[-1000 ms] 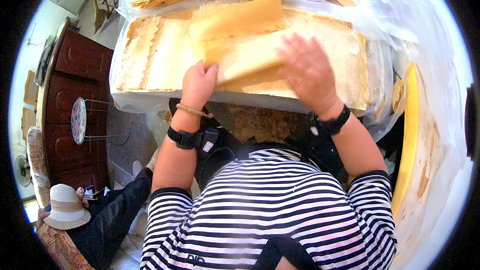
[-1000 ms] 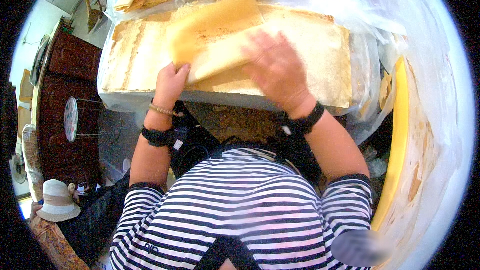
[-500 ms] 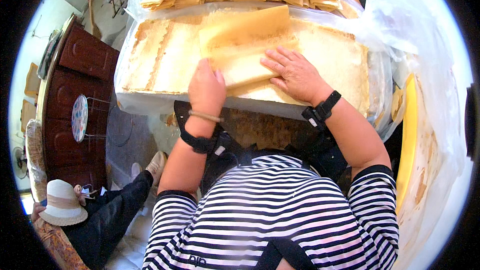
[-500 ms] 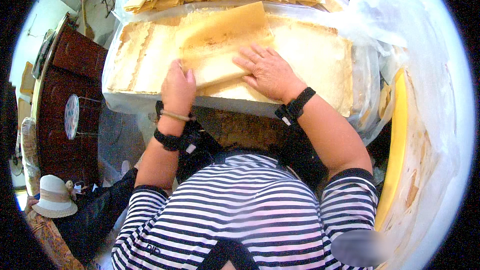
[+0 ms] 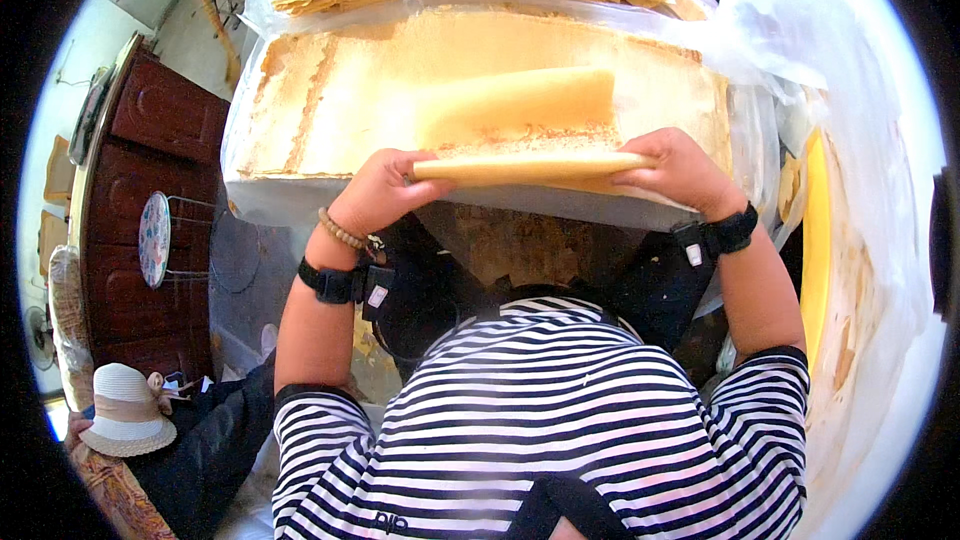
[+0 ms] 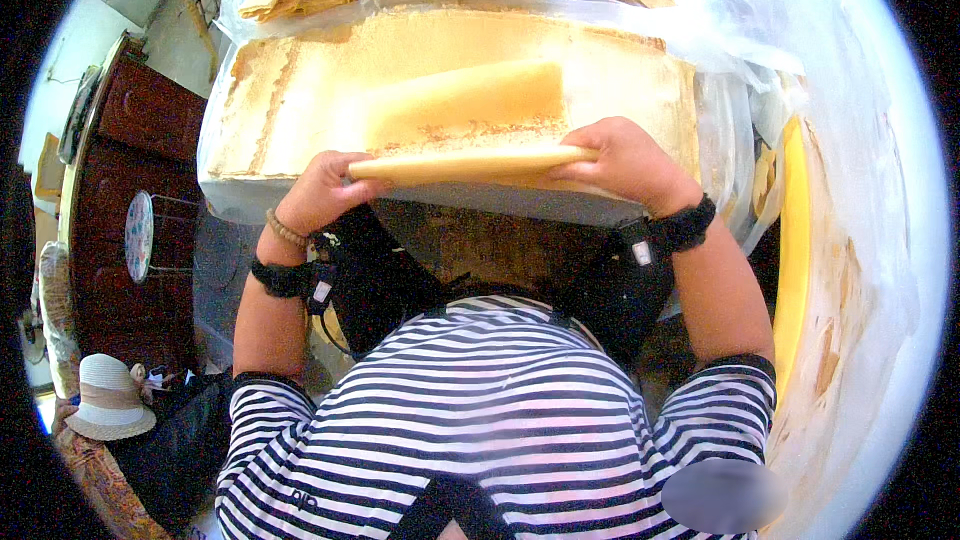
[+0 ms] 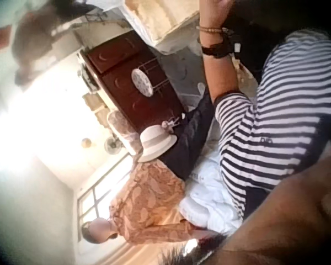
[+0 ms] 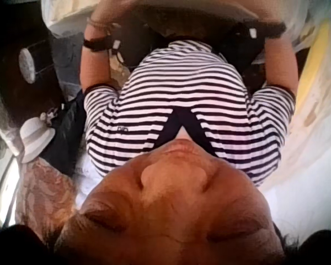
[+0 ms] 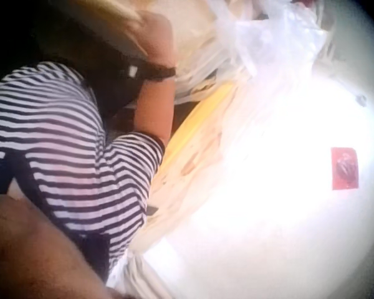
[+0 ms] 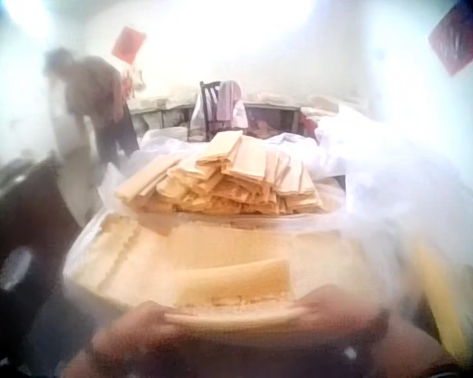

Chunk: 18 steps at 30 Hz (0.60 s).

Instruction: Sorting and folding thin yellow sheets, possibly veneer or food wrappers, on a table.

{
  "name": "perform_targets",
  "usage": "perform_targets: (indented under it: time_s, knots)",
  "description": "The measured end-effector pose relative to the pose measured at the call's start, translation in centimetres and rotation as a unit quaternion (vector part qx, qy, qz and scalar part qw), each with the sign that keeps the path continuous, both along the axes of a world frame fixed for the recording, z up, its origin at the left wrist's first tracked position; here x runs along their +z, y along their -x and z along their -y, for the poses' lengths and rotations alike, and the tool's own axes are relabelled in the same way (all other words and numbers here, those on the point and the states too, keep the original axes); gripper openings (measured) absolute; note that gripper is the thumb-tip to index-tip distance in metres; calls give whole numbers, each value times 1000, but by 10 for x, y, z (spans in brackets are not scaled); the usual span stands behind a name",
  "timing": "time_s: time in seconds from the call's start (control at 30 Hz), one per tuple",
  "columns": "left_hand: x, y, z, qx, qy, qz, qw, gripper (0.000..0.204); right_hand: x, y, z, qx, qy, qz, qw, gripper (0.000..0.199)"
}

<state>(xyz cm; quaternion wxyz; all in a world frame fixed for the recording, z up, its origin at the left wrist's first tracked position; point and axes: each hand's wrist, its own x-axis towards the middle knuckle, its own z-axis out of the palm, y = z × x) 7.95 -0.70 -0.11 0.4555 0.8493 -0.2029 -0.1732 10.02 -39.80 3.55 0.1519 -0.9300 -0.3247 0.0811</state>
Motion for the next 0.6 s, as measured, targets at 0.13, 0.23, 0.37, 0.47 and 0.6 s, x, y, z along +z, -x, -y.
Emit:
perform_targets:
  time_s: [0.13,0.23,0.37,0.47,0.6]
  knots:
    - [-34,-12,2,143,237,-80,958,27,-26,-13,17,-190,-298,-215,910,25]
    - [-34,-17,20,211,260,-67,940,28,-41,-22,0,-224,-423,-143,866,27]
    - [-45,-25,30,290,244,-20,925,27,-56,-44,-16,-287,-311,4,906,36]
    - [-44,-29,44,347,21,172,922,28,-58,-46,-29,-347,-199,43,916,41]
    - [-46,-37,51,377,-158,275,870,35,-56,-41,-40,-387,-83,96,913,41]
